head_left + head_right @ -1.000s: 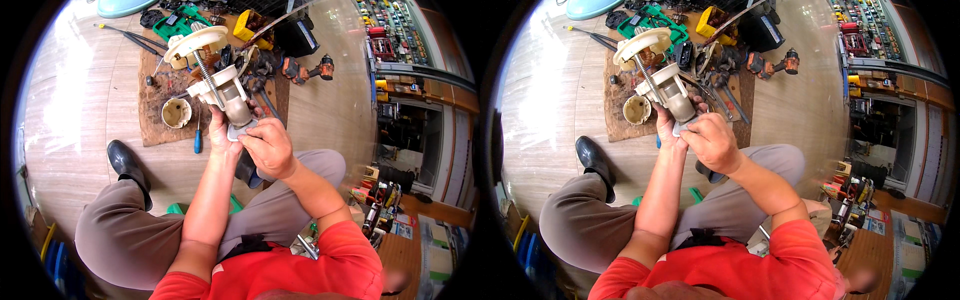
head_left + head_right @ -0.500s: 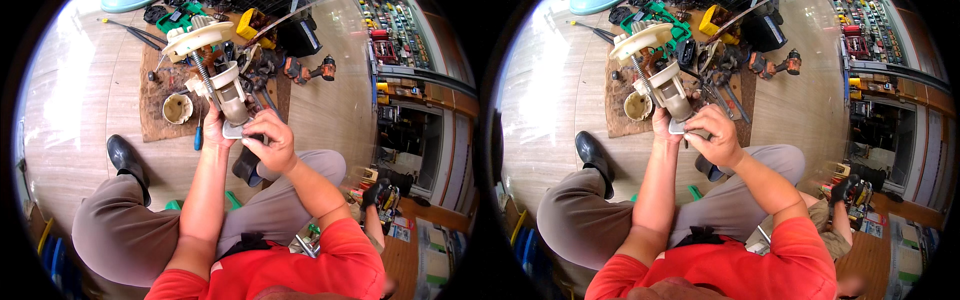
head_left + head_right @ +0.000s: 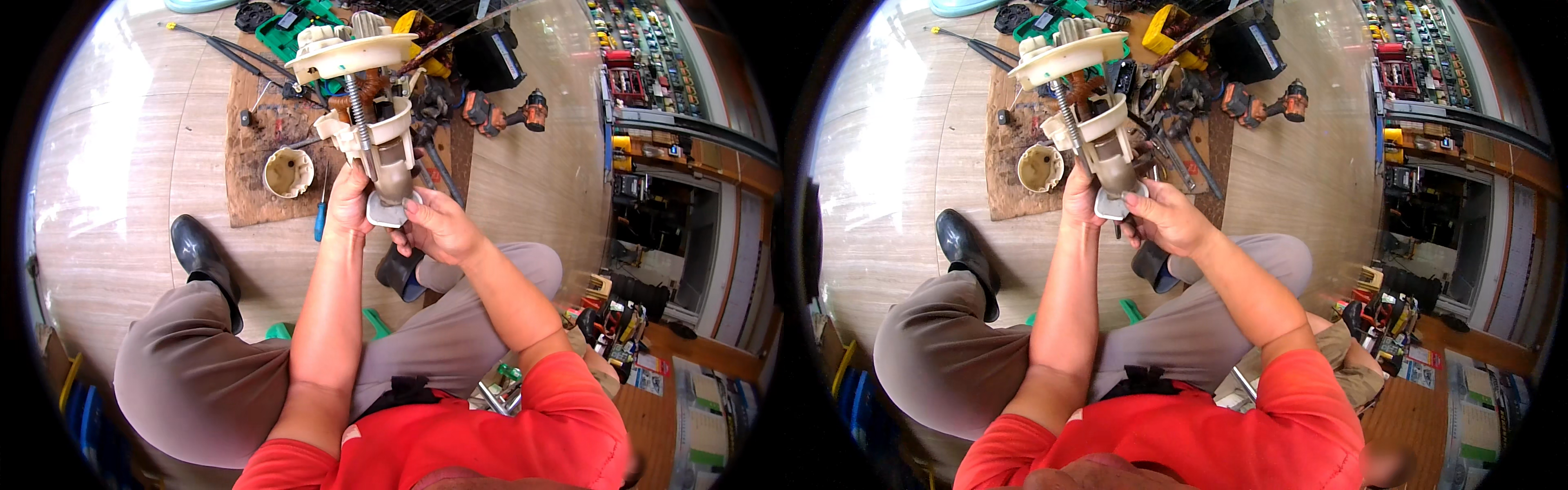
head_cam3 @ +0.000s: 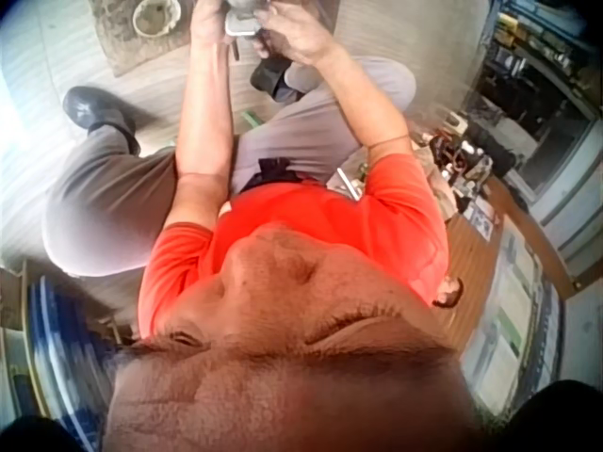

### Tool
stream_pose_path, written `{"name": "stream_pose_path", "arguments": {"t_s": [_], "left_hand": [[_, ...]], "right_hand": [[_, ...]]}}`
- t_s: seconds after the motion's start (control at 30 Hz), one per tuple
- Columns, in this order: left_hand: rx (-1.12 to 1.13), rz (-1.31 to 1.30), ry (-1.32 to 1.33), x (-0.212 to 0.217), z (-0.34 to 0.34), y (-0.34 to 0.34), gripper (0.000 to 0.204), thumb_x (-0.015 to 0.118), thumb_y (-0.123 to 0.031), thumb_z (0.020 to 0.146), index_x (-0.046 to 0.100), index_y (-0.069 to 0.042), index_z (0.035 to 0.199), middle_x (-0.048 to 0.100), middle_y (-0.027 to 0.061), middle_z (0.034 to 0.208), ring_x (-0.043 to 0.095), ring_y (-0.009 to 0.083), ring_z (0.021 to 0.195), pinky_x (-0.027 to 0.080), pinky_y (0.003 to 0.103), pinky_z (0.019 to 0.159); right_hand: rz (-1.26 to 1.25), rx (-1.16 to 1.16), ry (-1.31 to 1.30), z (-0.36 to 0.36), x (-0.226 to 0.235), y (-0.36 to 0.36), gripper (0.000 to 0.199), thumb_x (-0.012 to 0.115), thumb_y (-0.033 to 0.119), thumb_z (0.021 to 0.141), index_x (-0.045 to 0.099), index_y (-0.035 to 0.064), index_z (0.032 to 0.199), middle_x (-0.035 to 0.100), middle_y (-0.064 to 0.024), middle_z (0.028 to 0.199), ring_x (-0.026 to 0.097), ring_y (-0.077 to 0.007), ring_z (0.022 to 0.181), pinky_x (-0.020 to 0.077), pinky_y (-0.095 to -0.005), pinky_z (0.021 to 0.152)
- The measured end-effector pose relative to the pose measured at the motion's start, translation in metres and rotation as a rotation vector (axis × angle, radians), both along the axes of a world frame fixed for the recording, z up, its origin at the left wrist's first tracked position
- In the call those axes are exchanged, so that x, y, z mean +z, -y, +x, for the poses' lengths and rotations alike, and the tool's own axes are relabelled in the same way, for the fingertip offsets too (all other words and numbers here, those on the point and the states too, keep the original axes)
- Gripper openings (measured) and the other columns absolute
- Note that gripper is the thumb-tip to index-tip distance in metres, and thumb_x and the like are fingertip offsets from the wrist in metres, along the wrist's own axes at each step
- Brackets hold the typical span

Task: The person removes the outer white housing from a fuel pump assembly and uses a screwdriver to pry and disconnect a hose and internal mechanical components.

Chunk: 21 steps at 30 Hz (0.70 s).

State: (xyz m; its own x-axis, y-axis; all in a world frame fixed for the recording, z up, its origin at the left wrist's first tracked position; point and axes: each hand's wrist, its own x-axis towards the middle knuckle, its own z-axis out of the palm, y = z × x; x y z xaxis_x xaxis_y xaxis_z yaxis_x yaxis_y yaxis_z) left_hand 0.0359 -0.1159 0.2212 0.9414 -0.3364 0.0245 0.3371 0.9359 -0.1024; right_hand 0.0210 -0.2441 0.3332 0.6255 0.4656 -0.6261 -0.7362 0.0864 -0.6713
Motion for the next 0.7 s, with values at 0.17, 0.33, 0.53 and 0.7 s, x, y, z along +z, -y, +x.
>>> {"name": "stream_pose_path", "arguments": {"t_s": [0.17,0.33,0.53,0.7], "left_hand": [[0.047,0.013,-0.026,0.003,0.0,0.0,0.081,0.075,-0.044,0.079,0.043,0.003,0.137,0.057,0.0256,0.127,0.063,0.0312,0.108,0.056,0.043,0.086],[0.327,0.196,-0.187,0.021,0.007,0.011,0.083,0.077,-0.029,0.081,0.028,0.0,0.143,0.054,0.0215,0.129,0.059,0.0313,0.112,0.052,0.043,0.091],[0.32,0.433,-0.026,0.048,0.006,0.008,0.073,0.075,-0.023,0.082,0.033,-0.006,0.138,0.05,0.0155,0.129,0.054,0.0265,0.114,0.046,0.04,0.095],[0.277,0.545,-0.167,0.016,0.003,0.016,0.065,0.068,-0.053,0.083,0.044,-0.007,0.122,0.062,0.0127,0.094,0.063,0.0203,0.065,0.05,0.029,0.042]], "right_hand": [[0.061,-0.093,-0.048,0.0,0.005,-0.013,0.022,0.062,0.012,0.092,0.054,0.0029,0.111,0.062,-0.0045,0.093,0.06,-0.0128,0.067,0.0514,-0.029,0.056],[-0.044,-0.2,0.1,0.005,0.008,-0.016,0.024,0.061,0.006,0.09,0.053,0.0025,0.112,0.063,-0.0041,0.09,0.061,-0.0121,0.066,0.053,-0.0302,0.055],[-0.202,-0.299,0.305,0.014,0.003,-0.007,0.025,0.063,0.004,0.088,0.051,0.0018,0.11,0.061,-0.0047,0.084,0.06,-0.0121,0.061,0.0542,-0.0297,0.05],[-0.315,-0.292,0.284,0.006,0.002,-0.025,0.028,0.062,0.001,0.087,0.046,-0.0005,0.109,0.06,-0.0066,0.082,0.059,-0.0135,0.058,0.0542,-0.0297,0.048]]}}
